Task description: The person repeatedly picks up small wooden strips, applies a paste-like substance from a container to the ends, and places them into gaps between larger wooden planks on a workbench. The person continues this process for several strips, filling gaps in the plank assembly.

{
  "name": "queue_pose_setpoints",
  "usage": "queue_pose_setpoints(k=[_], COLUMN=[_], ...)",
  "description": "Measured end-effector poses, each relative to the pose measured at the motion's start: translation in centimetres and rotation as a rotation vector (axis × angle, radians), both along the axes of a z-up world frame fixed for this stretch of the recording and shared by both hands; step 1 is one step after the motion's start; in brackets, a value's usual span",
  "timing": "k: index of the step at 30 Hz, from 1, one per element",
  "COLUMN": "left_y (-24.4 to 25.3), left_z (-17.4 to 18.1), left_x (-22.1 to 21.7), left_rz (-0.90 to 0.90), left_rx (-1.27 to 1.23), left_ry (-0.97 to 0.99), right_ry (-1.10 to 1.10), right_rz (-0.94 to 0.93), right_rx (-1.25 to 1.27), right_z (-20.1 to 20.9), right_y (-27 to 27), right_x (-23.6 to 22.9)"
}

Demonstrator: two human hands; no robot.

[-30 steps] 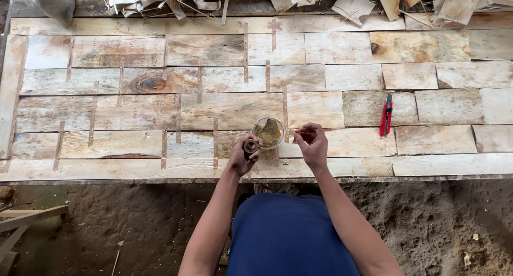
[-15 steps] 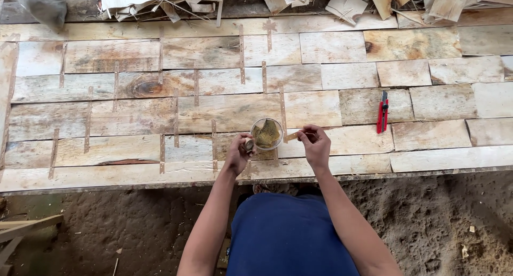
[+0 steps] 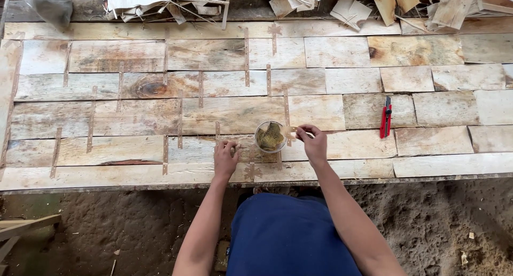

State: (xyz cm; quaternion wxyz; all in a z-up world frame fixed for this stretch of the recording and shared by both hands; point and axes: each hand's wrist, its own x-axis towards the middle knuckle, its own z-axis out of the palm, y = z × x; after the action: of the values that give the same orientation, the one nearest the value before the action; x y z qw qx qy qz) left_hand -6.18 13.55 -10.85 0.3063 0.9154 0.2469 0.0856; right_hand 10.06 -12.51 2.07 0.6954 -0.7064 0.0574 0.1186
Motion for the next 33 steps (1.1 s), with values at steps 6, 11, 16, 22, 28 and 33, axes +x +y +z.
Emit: queue_pose_setpoints(k=[6,11,16,22,28,33], left_y=[0.4,0.1,-0.4,-2.4,-7.1,-10.1], left_z=[-0.3,1.6,2.1,2.2,3.2,5.3], left_x=[0.1,-0.4,-1.0,-1.2,1.6,3.4], left_rz=[-0.006,0.000,0.064,0.097,-0.250,-0.445], left_rx=[-0.061,-0.180,-0.146,0.005,0.124,0.321], left_ry=[0.002,-0.013,-0.095,-0.122,-0.152,-0.136], right_ry=[0.119,0.201,0.263,0.349,0.305,0.215], right_rz=[0.190,0.266,0.297,0.266,0.276,0.338], right_rx=[0.087,0.357,0.142,-0.265,-0.419,-0.659], right_z=[0.4,3.1,-0.5,-3.5,-3.6,-7.4], right_y=[5.5,9.2,8.2,5.4,5.6,5.2], right_x=[1.2,1.5,0.9,0.1,0.1,1.0])
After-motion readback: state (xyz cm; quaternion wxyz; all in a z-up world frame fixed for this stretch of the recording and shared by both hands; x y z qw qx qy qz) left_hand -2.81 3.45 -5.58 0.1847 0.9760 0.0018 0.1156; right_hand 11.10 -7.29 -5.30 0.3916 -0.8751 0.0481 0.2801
